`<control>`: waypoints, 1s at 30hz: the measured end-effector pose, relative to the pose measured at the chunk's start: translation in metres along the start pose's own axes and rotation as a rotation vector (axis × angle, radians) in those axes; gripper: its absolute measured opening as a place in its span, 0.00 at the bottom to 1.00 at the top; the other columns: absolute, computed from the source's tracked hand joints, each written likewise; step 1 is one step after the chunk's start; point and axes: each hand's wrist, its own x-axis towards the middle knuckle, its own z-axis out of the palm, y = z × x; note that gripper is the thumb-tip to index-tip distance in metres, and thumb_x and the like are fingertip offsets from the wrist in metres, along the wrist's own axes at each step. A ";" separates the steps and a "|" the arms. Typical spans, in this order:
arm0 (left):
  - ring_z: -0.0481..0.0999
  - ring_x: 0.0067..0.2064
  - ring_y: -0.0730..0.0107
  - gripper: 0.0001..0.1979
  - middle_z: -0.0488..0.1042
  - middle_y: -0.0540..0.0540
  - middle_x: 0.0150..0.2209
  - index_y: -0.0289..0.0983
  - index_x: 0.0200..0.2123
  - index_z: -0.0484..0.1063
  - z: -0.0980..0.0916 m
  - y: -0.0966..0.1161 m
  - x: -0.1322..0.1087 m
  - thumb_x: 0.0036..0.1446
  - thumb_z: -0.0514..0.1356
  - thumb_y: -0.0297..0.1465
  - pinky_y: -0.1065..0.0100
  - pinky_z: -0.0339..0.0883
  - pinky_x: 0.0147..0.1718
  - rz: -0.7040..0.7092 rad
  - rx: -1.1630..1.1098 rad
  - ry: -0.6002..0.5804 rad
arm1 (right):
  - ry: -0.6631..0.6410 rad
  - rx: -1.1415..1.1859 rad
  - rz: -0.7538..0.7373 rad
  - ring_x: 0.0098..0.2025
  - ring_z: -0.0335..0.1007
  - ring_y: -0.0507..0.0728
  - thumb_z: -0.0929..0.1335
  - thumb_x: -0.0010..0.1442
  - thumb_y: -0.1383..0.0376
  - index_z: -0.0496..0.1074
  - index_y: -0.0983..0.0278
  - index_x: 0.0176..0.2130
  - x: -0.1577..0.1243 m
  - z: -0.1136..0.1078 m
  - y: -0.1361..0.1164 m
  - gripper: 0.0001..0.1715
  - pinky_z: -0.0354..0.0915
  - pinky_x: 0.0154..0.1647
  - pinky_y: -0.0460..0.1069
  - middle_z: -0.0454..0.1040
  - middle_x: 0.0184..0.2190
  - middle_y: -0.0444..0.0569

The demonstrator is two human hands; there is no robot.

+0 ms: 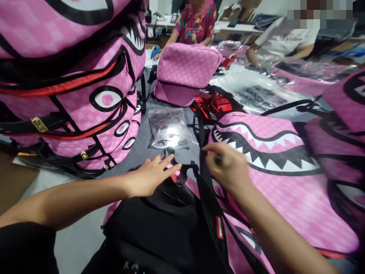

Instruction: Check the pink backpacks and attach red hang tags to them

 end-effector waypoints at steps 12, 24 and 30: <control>0.56 0.64 0.41 0.55 0.32 0.39 0.72 0.45 0.70 0.34 -0.007 0.001 0.012 0.45 0.61 0.21 0.48 0.67 0.52 -0.048 0.046 -0.108 | -0.711 -0.347 -0.078 0.48 0.72 0.64 0.69 0.61 0.65 0.69 0.69 0.52 0.102 0.175 0.065 0.19 0.66 0.41 0.50 0.70 0.50 0.64; 0.54 0.65 0.42 0.52 0.34 0.39 0.72 0.44 0.70 0.33 -0.003 -0.005 0.004 0.46 0.56 0.18 0.44 0.66 0.53 0.001 -0.017 -0.038 | -0.709 -0.327 0.015 0.49 0.73 0.62 0.68 0.62 0.64 0.63 0.66 0.59 0.084 0.159 0.064 0.27 0.65 0.44 0.49 0.68 0.55 0.62; 0.50 0.67 0.42 0.57 0.32 0.41 0.72 0.47 0.70 0.29 -0.003 -0.002 -0.001 0.41 0.54 0.15 0.43 0.61 0.58 -0.023 -0.068 -0.046 | -0.729 -0.331 0.076 0.47 0.73 0.59 0.70 0.62 0.60 0.70 0.70 0.52 0.102 0.161 0.064 0.22 0.68 0.49 0.55 0.74 0.48 0.57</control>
